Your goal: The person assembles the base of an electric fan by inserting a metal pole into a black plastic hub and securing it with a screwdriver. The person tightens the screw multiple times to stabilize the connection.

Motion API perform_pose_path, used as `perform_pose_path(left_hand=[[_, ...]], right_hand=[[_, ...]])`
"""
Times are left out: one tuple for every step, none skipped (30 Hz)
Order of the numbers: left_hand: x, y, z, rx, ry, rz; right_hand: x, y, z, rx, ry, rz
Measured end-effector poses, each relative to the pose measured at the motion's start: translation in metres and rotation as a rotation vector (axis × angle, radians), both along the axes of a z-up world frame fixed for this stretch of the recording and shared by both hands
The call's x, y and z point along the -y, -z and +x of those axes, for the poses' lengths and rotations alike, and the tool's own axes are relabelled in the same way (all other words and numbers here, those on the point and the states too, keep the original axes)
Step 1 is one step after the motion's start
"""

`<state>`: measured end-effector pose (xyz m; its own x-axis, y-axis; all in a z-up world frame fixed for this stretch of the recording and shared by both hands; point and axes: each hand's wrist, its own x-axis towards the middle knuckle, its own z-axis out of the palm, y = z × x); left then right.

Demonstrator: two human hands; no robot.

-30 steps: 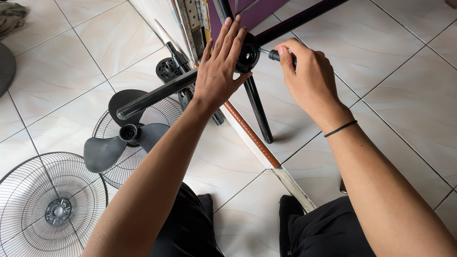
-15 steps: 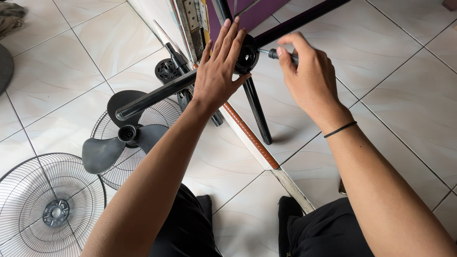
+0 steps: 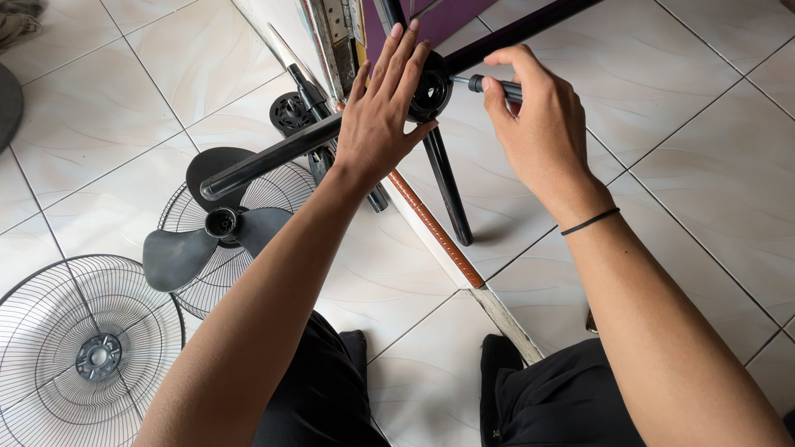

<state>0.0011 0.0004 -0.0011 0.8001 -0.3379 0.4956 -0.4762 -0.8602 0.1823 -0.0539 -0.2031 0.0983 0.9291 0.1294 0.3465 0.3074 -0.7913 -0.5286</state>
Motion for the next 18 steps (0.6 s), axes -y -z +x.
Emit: perform_pose_path(left_hand=[[0.0005,0.0003,-0.0001,0.002,0.001,0.002],[0.0008,0.0002,0.0001,-0.001,0.000,0.003],[0.0010,0.0001,-0.0002,-0.004,0.000,0.004],[0.0008,-0.0001,-0.0006,-0.005,-0.001,0.006],[0.0004,-0.0004,-0.0011,-0.008,-0.001,0.007],[0.0003,-0.0010,-0.0011,-0.012,0.000,0.007],[0.0003,-0.0016,-0.0009,-0.015,0.001,0.007],[0.0005,-0.0018,-0.0009,-0.011,0.001,0.001],[0.0005,-0.0020,-0.0008,-0.006,0.001,-0.005],[0.0001,-0.0018,-0.0015,-0.007,0.004,-0.006],[0.0004,-0.0015,-0.0025,-0.010,0.000,-0.002],[0.0008,-0.0022,-0.0022,-0.008,-0.003,0.004],[0.0010,-0.0030,-0.0016,-0.005,-0.005,0.009],[0.0014,-0.0031,-0.0018,-0.007,-0.005,0.009],[0.0017,-0.0031,-0.0018,-0.008,-0.005,0.008],[0.0017,-0.0032,-0.0015,-0.009,-0.006,0.007],[0.0016,-0.0033,-0.0010,-0.004,-0.002,0.005],[0.0015,-0.0029,-0.0010,0.000,0.000,0.001]], right_hand=[[0.0003,0.0005,-0.0002,0.012,-0.003,-0.007],[0.0007,0.0006,0.0001,0.025,-0.007,-0.014],[0.0010,0.0005,0.0002,0.040,-0.014,-0.034],[0.0008,0.0004,0.0000,0.055,-0.022,-0.053],[0.0005,0.0001,-0.0003,0.071,-0.029,-0.072],[0.0002,-0.0007,-0.0002,0.084,-0.038,-0.046],[0.0000,-0.0015,-0.0006,0.097,-0.048,-0.021],[-0.0003,-0.0023,-0.0010,0.111,-0.058,0.004],[-0.0007,-0.0033,-0.0011,0.077,-0.041,-0.011],[-0.0018,-0.0036,-0.0022,0.039,-0.020,-0.023],[-0.0028,-0.0043,-0.0031,0.000,0.000,-0.035],[-0.0035,-0.0059,-0.0034,-0.019,0.008,-0.039],[-0.0041,-0.0074,-0.0039,-0.038,0.016,-0.043],[-0.0046,-0.0083,-0.0046,-0.060,0.023,-0.049],[-0.0050,-0.0087,-0.0055,0.045,-0.024,-0.039],[-0.0054,-0.0091,-0.0058,0.151,-0.072,-0.031],[-0.0057,-0.0092,-0.0059,0.256,-0.121,-0.023],[-0.0056,-0.0089,-0.0059,0.173,-0.086,-0.033]])
